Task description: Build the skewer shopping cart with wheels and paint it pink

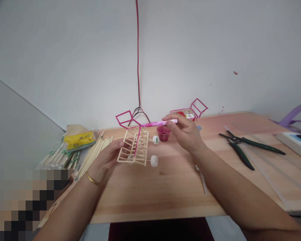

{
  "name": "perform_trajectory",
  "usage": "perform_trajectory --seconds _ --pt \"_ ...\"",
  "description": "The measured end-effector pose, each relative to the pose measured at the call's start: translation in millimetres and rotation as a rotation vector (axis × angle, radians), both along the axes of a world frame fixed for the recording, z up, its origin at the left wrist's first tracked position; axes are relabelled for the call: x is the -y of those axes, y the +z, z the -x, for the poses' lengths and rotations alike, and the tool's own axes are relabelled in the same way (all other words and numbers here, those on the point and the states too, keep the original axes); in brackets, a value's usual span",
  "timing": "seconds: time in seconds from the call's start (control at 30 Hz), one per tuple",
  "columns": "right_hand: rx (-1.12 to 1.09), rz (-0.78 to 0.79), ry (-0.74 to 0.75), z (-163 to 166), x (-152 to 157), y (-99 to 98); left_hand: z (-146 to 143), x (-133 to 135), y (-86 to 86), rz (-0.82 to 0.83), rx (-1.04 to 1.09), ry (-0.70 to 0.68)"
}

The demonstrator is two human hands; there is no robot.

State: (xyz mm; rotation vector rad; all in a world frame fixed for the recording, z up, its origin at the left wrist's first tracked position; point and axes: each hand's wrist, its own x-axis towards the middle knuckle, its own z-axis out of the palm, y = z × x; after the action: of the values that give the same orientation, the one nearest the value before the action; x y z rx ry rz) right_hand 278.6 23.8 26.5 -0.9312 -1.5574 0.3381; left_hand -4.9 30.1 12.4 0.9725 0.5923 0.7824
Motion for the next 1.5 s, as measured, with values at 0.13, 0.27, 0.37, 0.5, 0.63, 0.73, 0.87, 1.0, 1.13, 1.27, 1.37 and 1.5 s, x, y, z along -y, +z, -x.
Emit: perform_trajectory --seconds 0.13,0.27,0.37,0.5,0.63,0.73,0.87,1.0,1.13,1.27,1.37,1.5 --pt "0.043 -0.007 0.006 1.3 3.9 4.3 0.2 0.1 0.9 0.010 -0.011 0.007" --pt "0.066 -0.024 0.022 2.1 6.4 5.7 0.8 -0.5 0.3 0.012 -0.014 0.013" --pt "0.067 -0.022 0.050 2.2 7.4 5.0 1.0 -1.2 -0.9 0.008 -0.007 0.008" --pt "0.055 0.031 0.108 1.5 8.9 4.0 1.4 -1.7 -2.2 -0.002 0.015 0.018" --pt "0.048 0.057 0.162 1.4 9.9 3.2 2.2 -1.7 -3.0 -0.012 0.019 0.034" --pt "0.053 0.047 0.170 2.6 10.2 2.1 3.1 -2.0 -4.1 -0.012 0.015 0.061" --pt "0.049 0.059 0.190 4.7 10.9 0.1 3.6 -2.7 -4.7 0.004 0.012 0.079" --pt "0.043 0.053 0.186 5.4 10.5 -0.2 2.5 -3.3 -3.2 0.001 0.030 0.064" --pt "0.017 0.070 0.152 6.8 9.2 0.4 2.0 -3.5 -2.7 0.019 0.025 0.050" --pt "-0.009 0.061 0.067 8.5 7.7 1.4 3.0 -3.1 -4.7 0.012 0.001 0.056" --pt "-0.009 0.058 0.077 8.3 6.9 1.6 3.9 -3.7 -6.7 0.016 -0.002 0.055" --pt "-0.038 0.087 0.124 8.2 7.4 -0.8 4.5 -5.3 -7.9 0.015 0.002 0.066"
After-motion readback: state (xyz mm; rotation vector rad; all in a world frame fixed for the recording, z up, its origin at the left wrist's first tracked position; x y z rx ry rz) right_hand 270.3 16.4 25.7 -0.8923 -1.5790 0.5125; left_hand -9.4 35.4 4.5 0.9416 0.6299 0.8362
